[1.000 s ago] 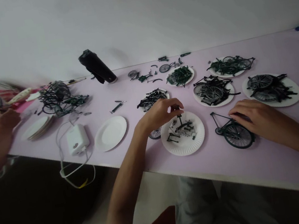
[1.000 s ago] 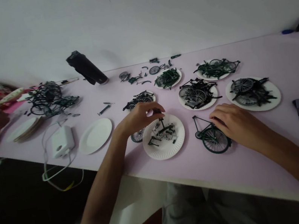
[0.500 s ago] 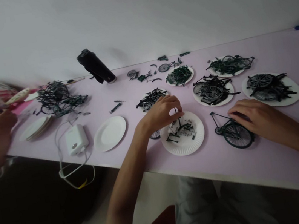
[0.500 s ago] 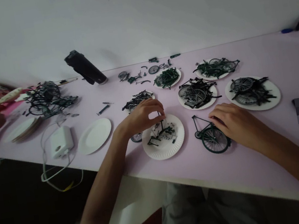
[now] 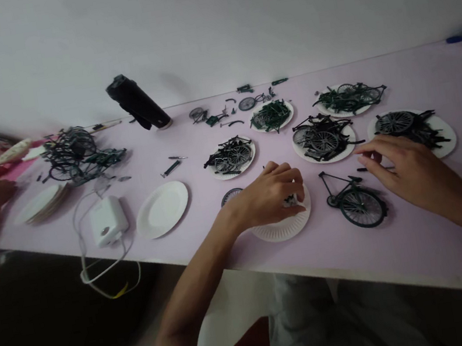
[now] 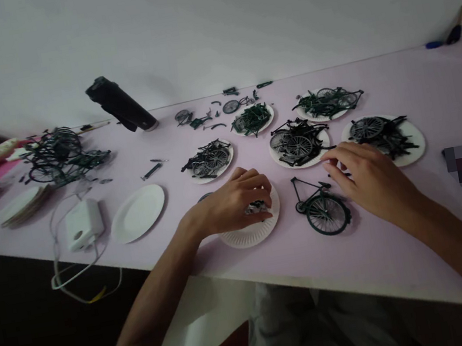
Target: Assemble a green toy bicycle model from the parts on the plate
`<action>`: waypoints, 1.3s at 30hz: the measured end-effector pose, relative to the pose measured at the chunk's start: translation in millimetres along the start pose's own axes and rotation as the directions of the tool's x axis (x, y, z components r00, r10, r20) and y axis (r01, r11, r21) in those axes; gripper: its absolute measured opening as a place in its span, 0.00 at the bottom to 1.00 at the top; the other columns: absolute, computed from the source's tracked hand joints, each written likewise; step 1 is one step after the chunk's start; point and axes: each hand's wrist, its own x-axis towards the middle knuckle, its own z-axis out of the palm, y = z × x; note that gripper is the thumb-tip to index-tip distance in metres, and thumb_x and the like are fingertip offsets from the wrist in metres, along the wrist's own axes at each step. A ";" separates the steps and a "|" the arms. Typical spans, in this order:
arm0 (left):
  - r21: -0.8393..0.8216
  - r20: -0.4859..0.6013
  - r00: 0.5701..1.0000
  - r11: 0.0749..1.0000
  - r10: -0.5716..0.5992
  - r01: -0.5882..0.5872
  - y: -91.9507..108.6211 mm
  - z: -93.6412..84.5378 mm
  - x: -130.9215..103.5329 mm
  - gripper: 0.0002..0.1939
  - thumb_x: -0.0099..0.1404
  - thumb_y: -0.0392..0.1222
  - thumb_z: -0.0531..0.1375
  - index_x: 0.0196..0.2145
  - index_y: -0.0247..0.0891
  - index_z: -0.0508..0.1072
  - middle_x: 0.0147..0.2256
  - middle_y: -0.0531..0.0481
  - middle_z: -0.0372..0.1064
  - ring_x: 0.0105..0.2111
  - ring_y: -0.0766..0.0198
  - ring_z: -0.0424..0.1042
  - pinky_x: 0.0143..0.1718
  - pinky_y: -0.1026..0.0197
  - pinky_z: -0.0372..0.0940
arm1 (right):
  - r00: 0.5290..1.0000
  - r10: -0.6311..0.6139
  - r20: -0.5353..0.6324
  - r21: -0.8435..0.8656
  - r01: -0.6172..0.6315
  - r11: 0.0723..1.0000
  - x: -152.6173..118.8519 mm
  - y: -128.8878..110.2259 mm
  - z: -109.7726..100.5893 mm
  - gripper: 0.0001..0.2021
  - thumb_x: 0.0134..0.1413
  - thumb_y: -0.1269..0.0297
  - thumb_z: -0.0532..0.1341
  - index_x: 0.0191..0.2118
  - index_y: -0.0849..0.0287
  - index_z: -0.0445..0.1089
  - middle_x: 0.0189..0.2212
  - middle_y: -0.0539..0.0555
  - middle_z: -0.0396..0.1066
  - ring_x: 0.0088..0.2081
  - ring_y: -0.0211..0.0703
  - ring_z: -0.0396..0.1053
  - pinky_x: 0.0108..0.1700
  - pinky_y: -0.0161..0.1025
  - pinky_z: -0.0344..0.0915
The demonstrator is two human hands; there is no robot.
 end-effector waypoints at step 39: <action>-0.395 -0.281 0.958 0.916 -0.051 -0.066 1.3 5.4 4.8 0.03 0.71 0.37 0.60 0.40 0.37 0.73 0.40 0.46 0.74 0.40 0.63 0.72 0.46 0.59 0.67 | 0.980 -0.197 0.033 0.137 0.191 0.972 -1.5 -16.1 2.8 0.06 0.66 0.68 0.57 0.43 0.57 0.71 0.39 0.57 0.76 0.43 0.49 0.73 0.49 0.47 0.67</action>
